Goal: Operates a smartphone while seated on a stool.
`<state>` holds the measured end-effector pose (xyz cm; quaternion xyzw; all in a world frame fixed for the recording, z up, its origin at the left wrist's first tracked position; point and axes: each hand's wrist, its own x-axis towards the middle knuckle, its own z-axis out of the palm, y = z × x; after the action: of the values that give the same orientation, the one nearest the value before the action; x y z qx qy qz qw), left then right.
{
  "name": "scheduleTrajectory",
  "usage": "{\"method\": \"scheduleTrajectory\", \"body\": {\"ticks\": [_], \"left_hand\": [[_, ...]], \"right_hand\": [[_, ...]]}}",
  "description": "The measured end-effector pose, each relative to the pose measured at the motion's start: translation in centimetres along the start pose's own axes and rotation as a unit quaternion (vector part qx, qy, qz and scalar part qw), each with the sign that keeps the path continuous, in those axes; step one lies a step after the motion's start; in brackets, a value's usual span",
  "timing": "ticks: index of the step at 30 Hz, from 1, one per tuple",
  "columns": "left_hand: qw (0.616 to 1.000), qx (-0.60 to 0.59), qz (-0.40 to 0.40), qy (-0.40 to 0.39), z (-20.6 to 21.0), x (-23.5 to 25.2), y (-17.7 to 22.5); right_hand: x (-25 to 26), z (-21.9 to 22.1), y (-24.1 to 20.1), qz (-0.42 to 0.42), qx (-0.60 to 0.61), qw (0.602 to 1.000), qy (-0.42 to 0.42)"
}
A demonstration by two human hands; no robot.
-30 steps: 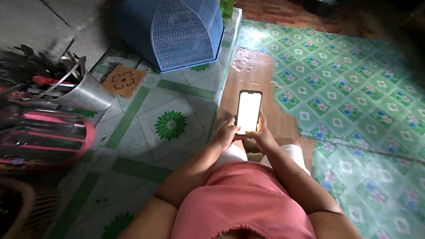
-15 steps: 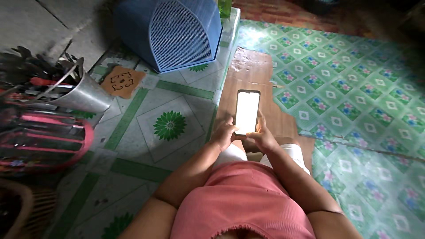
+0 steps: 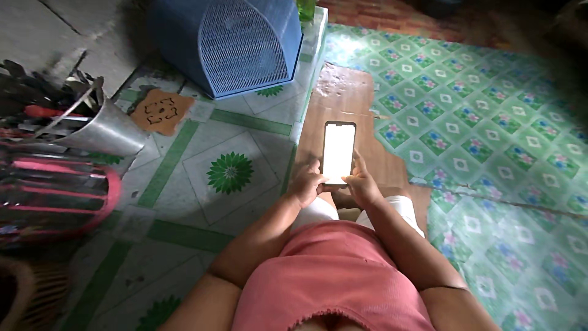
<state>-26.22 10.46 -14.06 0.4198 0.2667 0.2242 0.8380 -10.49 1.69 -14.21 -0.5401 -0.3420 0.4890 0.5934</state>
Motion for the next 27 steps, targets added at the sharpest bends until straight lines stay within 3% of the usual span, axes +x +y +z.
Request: {"method": "scheduleTrajectory", "body": {"ticks": [6,14,27], "left_hand": [[0.999,0.042,-0.001,-0.008,0.2,-0.1,-0.1],[0.999,0.033,0.004,0.008,0.2,0.0,0.1],[0.999,0.051,0.01,-0.001,0.5,0.0,-0.1]], "right_hand": [[-0.2,1.4,-0.6,0.027,-0.066,0.996,0.061],[-0.3,0.2,-0.4,0.036,-0.058,0.998,0.003],[-0.3,1.4,-0.6,0.019,-0.069,0.996,0.061]]}}
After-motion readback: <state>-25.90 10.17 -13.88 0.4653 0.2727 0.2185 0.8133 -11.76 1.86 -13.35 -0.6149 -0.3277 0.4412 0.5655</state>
